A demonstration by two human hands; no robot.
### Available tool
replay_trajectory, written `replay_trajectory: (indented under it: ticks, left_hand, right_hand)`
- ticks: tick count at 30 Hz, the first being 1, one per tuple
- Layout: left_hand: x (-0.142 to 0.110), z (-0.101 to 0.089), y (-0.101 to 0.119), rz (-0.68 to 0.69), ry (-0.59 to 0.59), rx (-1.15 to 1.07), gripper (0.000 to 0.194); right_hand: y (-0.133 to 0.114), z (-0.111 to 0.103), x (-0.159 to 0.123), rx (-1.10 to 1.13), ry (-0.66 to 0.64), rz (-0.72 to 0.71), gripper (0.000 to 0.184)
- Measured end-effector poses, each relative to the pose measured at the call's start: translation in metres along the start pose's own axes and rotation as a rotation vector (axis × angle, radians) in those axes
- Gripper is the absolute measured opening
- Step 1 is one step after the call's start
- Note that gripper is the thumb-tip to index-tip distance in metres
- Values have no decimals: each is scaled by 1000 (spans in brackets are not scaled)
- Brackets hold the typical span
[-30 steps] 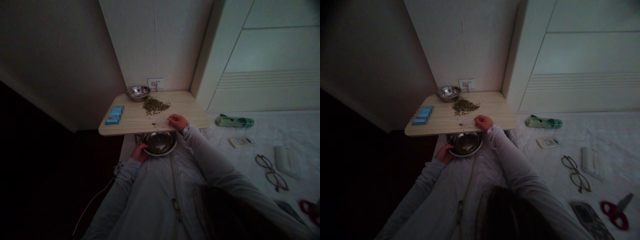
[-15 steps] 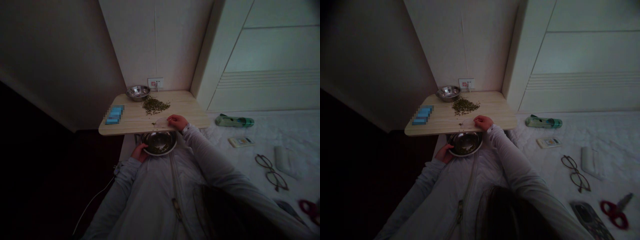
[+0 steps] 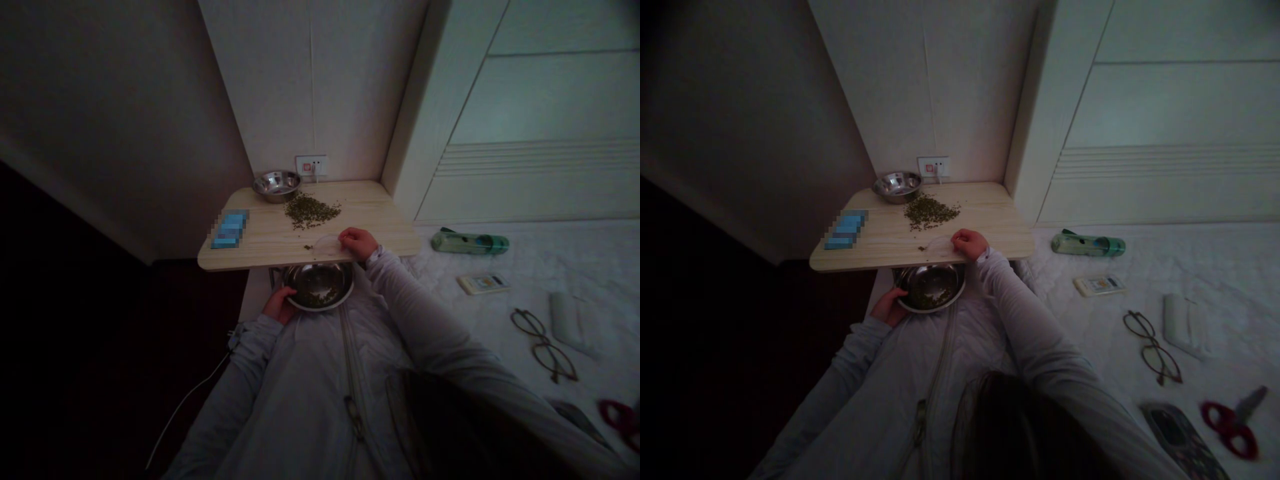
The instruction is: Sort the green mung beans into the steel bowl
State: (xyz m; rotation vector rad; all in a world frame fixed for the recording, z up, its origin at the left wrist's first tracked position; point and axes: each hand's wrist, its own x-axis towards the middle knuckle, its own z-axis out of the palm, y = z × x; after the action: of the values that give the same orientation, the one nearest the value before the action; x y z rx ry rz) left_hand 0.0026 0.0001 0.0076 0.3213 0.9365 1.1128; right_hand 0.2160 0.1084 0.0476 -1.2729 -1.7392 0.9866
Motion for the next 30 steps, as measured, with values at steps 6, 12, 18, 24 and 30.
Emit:
replay_trajectory:
  ticks: [6,12,18,24,30]
  left_hand:
    - [0,0,0,-3,-29,-14,37]
    - [2,-2,-1,-6,5,6,33]
    - [3,-4,-2,-8,8,12,27]
    - [2,-3,-1,-7,-3,10,30]
    - [4,-4,-2,-7,-25,-17,32]
  right_hand:
    - [2,0,1,-5,-3,7,18]
    - [-4,-1,-2,-38,1,9,19]
    - [-7,0,-4,-74,7,-4,19]
    - [-2,0,-2,-20,-16,7,20]
    - [4,0,1,-41,-16,-7,19]
